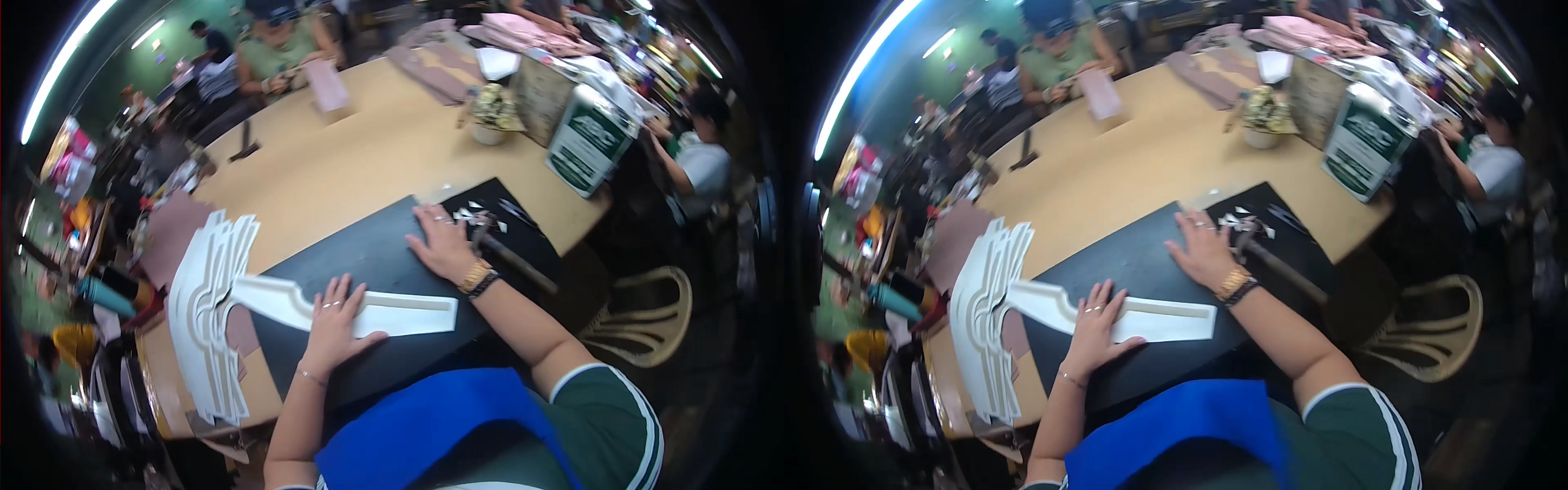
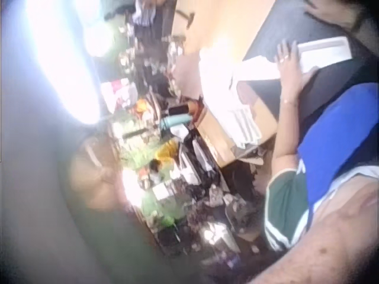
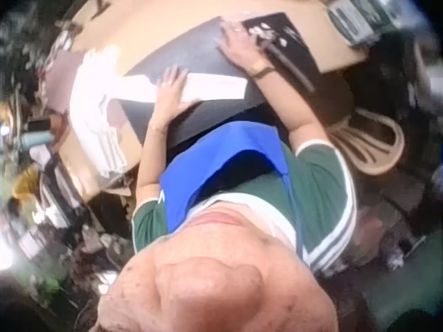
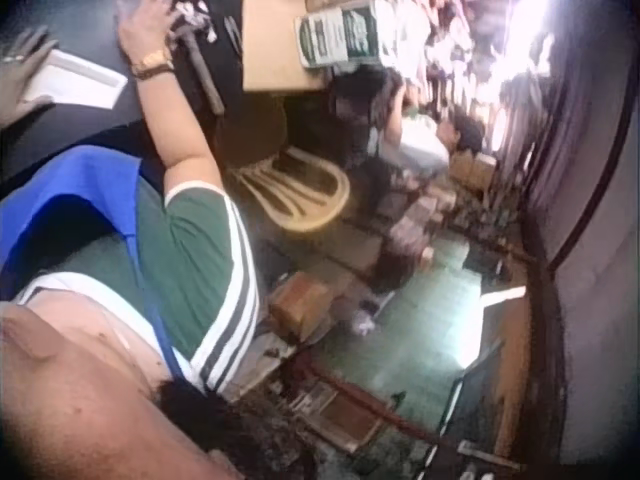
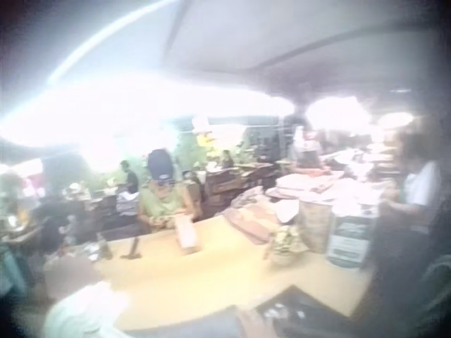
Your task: The person assembles leather components by hand and using a hammer. They align two leather pieces, use a small tool to apply adhesive or mark edges, and then use a hammer to press the seams together on a work surface.
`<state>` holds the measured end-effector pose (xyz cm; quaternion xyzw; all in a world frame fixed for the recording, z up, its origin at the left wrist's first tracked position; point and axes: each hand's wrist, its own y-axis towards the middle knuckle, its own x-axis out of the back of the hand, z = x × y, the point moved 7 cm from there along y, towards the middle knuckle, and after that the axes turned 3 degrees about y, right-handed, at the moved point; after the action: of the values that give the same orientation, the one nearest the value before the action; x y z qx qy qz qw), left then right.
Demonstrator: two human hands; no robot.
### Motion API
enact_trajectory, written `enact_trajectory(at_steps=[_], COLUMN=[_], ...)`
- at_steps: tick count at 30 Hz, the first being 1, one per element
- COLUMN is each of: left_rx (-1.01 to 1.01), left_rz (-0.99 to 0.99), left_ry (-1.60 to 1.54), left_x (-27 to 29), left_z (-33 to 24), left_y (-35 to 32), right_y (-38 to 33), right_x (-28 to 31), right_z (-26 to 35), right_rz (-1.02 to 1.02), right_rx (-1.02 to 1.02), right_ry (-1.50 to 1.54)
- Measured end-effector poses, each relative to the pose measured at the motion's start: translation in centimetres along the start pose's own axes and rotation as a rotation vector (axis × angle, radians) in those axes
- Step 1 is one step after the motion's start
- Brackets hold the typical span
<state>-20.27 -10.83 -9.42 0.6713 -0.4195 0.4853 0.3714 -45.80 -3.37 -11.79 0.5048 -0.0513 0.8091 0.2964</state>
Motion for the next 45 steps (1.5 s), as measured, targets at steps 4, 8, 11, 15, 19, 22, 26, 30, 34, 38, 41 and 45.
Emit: enact_trajectory(at_steps=[4,8,11,15,19,22,26,30,34,38,41,45], left_rx=[0.148,0.247,0.278,0.325,0.118,0.051,0.041,-0.008,-0.011,0.035,0.017,0.064], left_rz=[-0.001,-0.033,-0.017,0.043,-0.129,-0.096,-0.058,-0.114,-0.195,-0.191,-0.174,-0.155], left_ry=[0.108,0.109,0.108,0.061,0.003,-0.148,-0.247,-0.297,-0.4,-0.515,-0.476,-0.521], left_x=[-1.4,-2.1,-1.9,-0.8,1.3,1.7,1.6,1.6,1.5,0.1,0.3,1.0], left_z=[-1.3,-1.4,-2.1,-2.6,-1.8,-1.5,-0.6,-0.3,0.7,2.2,1.9,1.5], left_y=[-0.2,-0.6,-0.2,0.7,2.9,4.9,5.6,5.6,5.6,5.7,5.8,5.6], right_y=[-0.1,-0.5,-0.9,-0.8,-0.5,-0.2,-0.5,-0.2,0.1,0.1,0.0,0.6], right_x=[-0.2,0.1,0.6,0.4,0.2,0.0,0.9,0.7,0.3,0.3,0.3,3.7], right_z=[0.0,0.5,0.2,0.0,0.4,0.0,-0.4,-1.0,-0.9,-0.5,-0.4,-1.3], right_rz=[-0.028,-0.047,-0.082,-0.059,-0.022,-0.016,-0.03,-0.038,-0.015,-0.006,-0.003,-0.016], right_rx=[0.013,0.037,0.046,0.031,0.022,-0.015,-0.042,-0.056,-0.069,-0.056,-0.035,-0.013], right_ry=[0.014,0.066,0.061,0.076,0.101,0.198,0.386,0.411,0.347,0.288,0.264,0.156])
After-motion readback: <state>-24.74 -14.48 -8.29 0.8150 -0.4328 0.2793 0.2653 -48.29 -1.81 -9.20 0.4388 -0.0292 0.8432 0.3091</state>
